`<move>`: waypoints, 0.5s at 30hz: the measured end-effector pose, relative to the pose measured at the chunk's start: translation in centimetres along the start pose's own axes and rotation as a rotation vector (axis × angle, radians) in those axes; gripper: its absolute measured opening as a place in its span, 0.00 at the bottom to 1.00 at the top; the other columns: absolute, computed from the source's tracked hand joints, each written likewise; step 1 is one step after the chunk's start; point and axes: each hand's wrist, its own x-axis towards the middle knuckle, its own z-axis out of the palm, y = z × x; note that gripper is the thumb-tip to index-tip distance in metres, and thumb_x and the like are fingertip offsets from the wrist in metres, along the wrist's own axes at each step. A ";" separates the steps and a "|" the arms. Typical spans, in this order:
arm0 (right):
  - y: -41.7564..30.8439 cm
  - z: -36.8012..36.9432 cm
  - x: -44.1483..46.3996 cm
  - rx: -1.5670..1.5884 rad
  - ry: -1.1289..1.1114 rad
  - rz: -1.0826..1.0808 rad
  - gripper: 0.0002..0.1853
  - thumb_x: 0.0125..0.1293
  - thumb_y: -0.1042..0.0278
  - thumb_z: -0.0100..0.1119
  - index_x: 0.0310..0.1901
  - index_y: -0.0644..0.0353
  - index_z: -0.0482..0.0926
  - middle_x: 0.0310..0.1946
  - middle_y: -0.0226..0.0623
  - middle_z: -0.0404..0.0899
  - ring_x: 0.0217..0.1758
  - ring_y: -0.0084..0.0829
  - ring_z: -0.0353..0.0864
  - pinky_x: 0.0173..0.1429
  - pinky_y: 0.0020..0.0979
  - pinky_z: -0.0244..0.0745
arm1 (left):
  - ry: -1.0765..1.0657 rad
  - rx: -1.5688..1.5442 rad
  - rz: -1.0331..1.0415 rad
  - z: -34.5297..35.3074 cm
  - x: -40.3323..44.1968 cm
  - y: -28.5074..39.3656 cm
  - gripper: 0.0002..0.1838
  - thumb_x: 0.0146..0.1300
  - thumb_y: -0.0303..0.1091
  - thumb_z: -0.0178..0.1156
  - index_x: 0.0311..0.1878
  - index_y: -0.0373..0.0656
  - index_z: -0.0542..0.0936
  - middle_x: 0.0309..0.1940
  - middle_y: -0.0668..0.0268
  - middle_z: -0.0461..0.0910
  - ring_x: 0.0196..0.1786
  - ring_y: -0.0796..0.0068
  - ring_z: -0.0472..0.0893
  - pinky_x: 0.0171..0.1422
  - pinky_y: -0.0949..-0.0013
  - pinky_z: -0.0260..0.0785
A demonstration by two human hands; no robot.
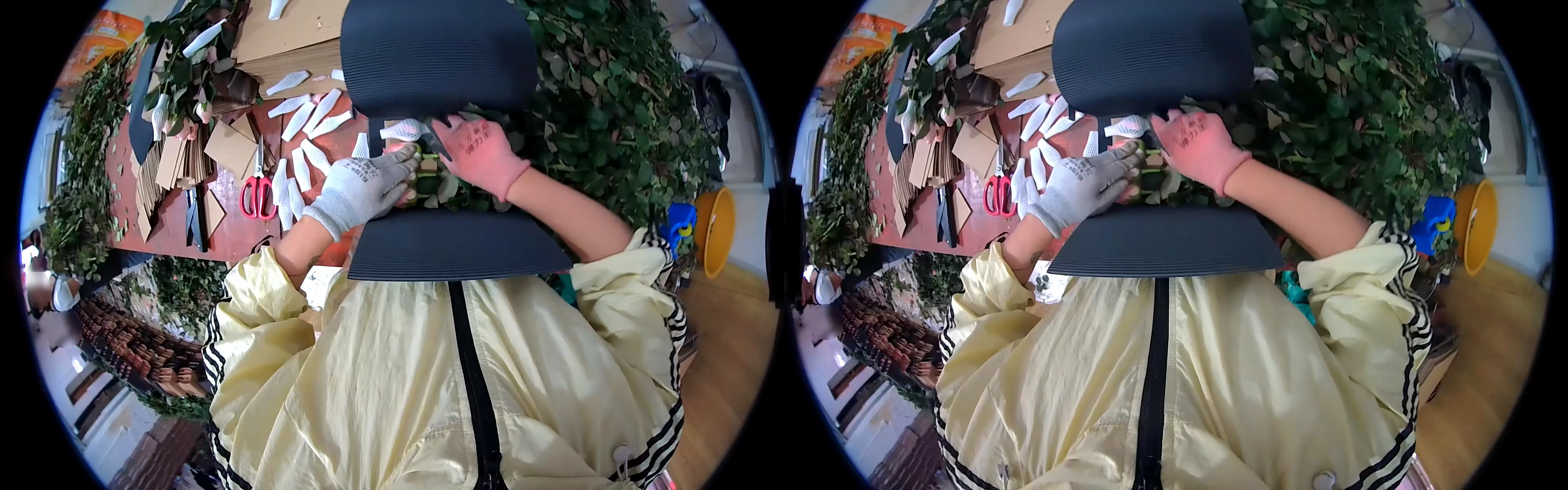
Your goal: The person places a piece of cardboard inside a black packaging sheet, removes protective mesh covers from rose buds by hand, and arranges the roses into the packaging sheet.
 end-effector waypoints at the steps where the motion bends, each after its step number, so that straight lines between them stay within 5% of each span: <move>1: 0.0 -0.1 0.0 -0.020 -0.019 0.008 0.25 0.61 0.55 0.54 0.59 0.55 0.68 0.47 0.38 0.79 0.43 0.33 0.82 0.43 0.32 0.77 | 0.025 0.007 0.022 0.1 0.0 -0.1 0.20 0.64 0.43 0.50 0.58 0.53 0.75 0.60 0.68 0.73 0.44 0.64 0.81 0.46 0.60 0.74; 11: -0.3 0.6 1.6 -0.042 0.058 -0.047 0.23 0.62 0.54 0.54 0.56 0.53 0.70 0.43 0.35 0.79 0.40 0.32 0.82 0.40 0.32 0.76 | 0.063 0.034 0.084 1.4 -0.3 -0.7 0.20 0.62 0.41 0.51 0.57 0.51 0.75 0.57 0.66 0.75 0.45 0.61 0.81 0.47 0.63 0.74; 15: -0.6 1.0 1.5 -0.046 0.035 -0.011 0.23 0.62 0.54 0.54 0.56 0.53 0.70 0.45 0.36 0.78 0.41 0.32 0.82 0.40 0.32 0.76 | 0.053 -0.201 0.014 0.7 -0.4 -0.4 0.18 0.62 0.41 0.53 0.54 0.48 0.77 0.54 0.64 0.77 0.49 0.60 0.79 0.52 0.62 0.72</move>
